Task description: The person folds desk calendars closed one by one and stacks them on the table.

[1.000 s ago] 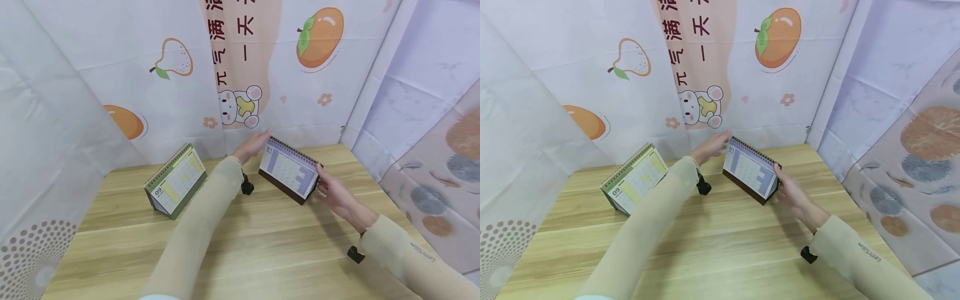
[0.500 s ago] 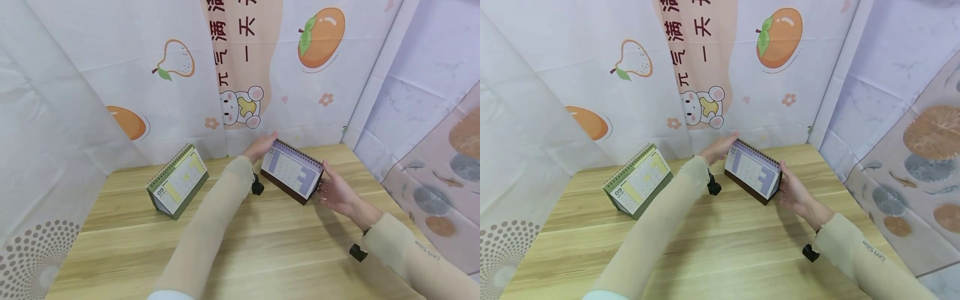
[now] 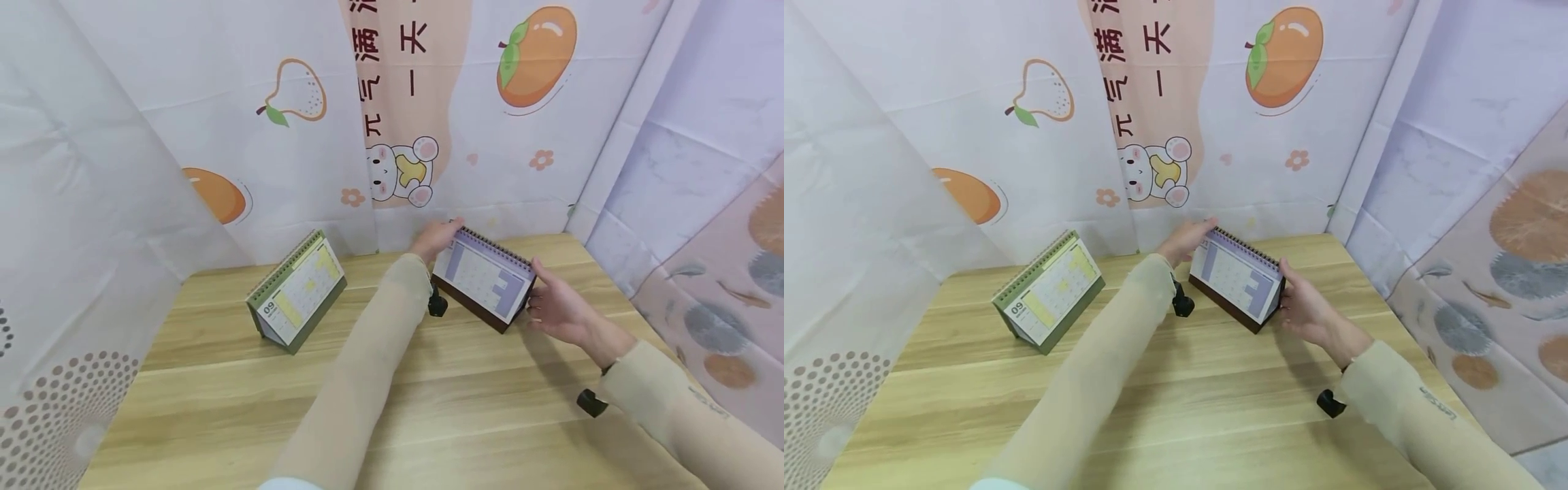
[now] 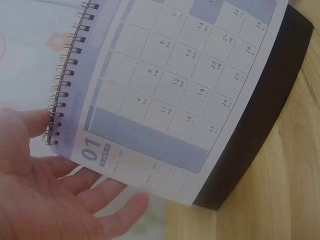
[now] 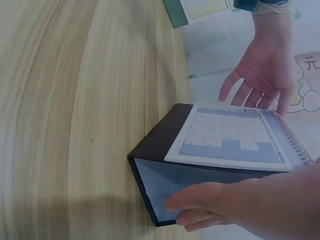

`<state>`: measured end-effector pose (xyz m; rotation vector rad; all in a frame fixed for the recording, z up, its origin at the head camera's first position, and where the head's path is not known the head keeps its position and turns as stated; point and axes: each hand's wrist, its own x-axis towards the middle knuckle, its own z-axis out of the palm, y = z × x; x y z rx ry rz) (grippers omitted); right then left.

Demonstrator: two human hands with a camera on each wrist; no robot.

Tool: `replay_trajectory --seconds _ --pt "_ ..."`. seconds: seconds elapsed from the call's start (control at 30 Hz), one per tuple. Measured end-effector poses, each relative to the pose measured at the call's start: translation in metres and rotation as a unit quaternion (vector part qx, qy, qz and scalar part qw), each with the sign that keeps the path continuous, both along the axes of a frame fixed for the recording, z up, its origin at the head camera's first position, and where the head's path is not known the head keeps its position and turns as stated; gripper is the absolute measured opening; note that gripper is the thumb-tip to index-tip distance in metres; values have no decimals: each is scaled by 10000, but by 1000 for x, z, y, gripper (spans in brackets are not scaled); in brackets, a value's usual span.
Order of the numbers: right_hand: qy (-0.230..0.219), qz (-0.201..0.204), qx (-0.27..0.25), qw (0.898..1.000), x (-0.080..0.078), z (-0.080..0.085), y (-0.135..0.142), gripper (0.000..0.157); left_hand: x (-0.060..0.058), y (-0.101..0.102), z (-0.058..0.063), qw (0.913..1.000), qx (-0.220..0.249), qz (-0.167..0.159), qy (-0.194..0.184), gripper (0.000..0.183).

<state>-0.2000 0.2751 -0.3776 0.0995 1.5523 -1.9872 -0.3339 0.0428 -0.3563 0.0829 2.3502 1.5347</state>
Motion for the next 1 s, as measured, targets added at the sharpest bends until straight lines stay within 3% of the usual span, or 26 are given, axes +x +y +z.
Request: replay_trajectory --seconds 0.23,0.6,0.77,1.0 --pt "-85 43 -6 10000 1 -5 7 111 0 6 -2 9998 45 50 -184 54" --pt "-43 102 531 9985 -4 -2 9 108 -2 1 -2 9997 104 -33 -226 53" --pt "83 -61 745 9972 -4 -2 10 86 -1 -1 -2 9993 212 -57 -315 53" --pt "111 -51 553 9984 -4 -3 10 96 -2 -2 -3 9992 129 -164 -326 59"
